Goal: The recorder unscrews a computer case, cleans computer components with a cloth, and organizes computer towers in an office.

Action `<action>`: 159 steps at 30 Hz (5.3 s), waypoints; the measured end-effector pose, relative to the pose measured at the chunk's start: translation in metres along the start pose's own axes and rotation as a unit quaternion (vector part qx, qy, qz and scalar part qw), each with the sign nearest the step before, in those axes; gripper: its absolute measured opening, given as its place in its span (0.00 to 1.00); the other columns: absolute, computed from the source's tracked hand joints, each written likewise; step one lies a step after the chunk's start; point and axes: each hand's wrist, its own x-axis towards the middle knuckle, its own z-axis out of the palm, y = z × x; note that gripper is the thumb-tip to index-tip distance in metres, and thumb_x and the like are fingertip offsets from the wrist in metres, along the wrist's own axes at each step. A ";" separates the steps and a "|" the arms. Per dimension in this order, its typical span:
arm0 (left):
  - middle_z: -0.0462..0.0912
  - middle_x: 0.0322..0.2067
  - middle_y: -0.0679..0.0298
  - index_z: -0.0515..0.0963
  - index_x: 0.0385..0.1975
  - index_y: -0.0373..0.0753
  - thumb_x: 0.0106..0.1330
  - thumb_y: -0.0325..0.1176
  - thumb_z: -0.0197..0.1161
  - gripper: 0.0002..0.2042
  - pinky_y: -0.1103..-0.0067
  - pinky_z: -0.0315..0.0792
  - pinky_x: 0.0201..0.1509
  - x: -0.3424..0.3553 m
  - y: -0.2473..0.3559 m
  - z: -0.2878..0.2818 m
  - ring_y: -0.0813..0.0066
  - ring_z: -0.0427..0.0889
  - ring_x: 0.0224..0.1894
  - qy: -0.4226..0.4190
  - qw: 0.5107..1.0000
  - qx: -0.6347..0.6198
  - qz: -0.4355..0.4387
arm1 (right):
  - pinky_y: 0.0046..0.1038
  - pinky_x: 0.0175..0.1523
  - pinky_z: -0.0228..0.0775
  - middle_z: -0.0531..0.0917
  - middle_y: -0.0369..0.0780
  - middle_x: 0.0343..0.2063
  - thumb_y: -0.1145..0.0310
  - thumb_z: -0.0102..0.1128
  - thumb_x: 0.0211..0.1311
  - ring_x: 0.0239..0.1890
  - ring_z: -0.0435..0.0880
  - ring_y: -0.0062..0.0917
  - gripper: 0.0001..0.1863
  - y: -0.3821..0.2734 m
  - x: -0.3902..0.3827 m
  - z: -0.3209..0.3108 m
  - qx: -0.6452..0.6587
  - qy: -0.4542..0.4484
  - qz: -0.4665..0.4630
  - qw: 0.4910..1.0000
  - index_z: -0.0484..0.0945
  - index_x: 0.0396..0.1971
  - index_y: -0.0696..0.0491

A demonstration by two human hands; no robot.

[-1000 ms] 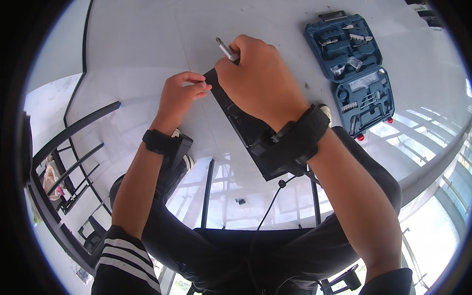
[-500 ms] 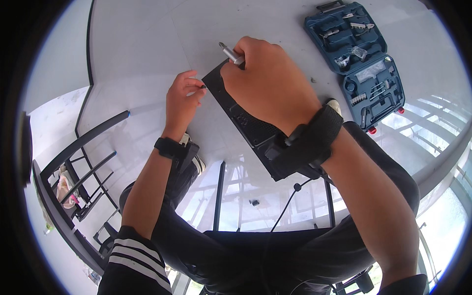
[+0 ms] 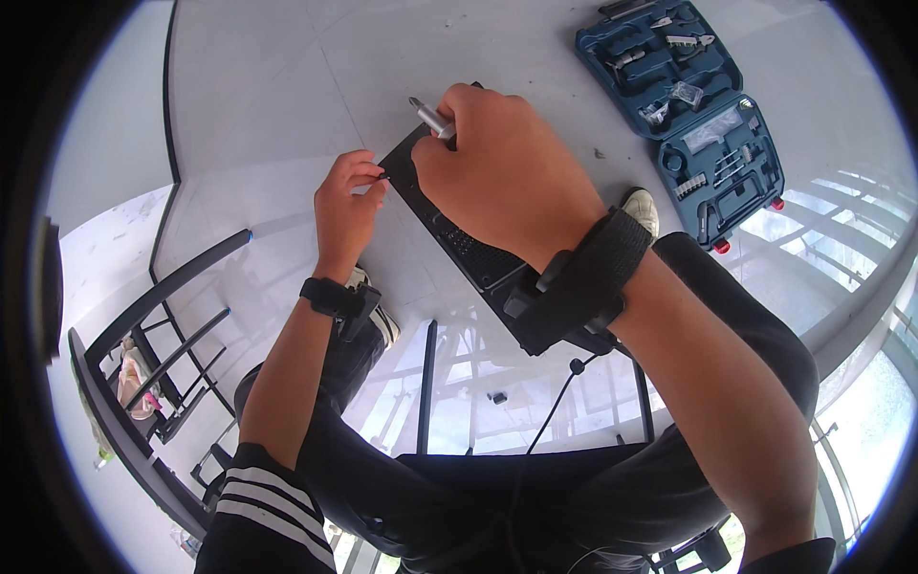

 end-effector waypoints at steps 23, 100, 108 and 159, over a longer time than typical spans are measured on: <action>0.86 0.38 0.66 0.76 0.44 0.41 0.57 0.18 0.61 0.15 0.74 0.74 0.39 -0.003 0.003 0.002 0.70 0.83 0.36 -0.022 0.993 0.106 0.056 | 0.28 0.27 0.61 0.76 0.44 0.19 0.68 0.55 0.58 0.19 0.70 0.26 0.10 0.008 -0.001 0.006 0.015 0.007 -0.013 1.000 0.76 0.31 0.61; 0.77 0.36 0.63 0.81 0.35 0.41 0.57 0.29 0.66 0.07 0.73 0.73 0.37 -0.007 0.005 0.002 0.69 0.78 0.33 -0.025 0.987 0.158 0.029 | 0.38 0.39 0.76 0.81 0.57 0.23 0.69 0.55 0.53 0.26 0.82 0.49 0.14 0.000 -0.004 0.013 -0.009 -0.019 -0.003 1.000 0.77 0.29 0.67; 0.77 0.33 0.63 0.80 0.32 0.39 0.59 0.36 0.68 0.08 0.72 0.73 0.36 -0.007 0.005 0.005 0.67 0.78 0.31 0.019 0.979 0.199 0.027 | 0.39 0.39 0.76 0.81 0.57 0.24 0.69 0.54 0.53 0.27 0.82 0.50 0.13 -0.002 -0.006 0.011 -0.007 -0.025 0.006 1.000 0.76 0.28 0.67; 0.80 0.31 0.64 0.79 0.32 0.40 0.61 0.34 0.66 0.06 0.72 0.74 0.36 -0.006 -0.003 0.006 0.65 0.80 0.33 0.007 0.980 0.192 0.056 | 0.39 0.40 0.76 0.82 0.55 0.24 0.67 0.54 0.55 0.29 0.83 0.49 0.13 -0.004 -0.010 0.014 -0.030 -0.036 0.012 0.999 0.76 0.29 0.66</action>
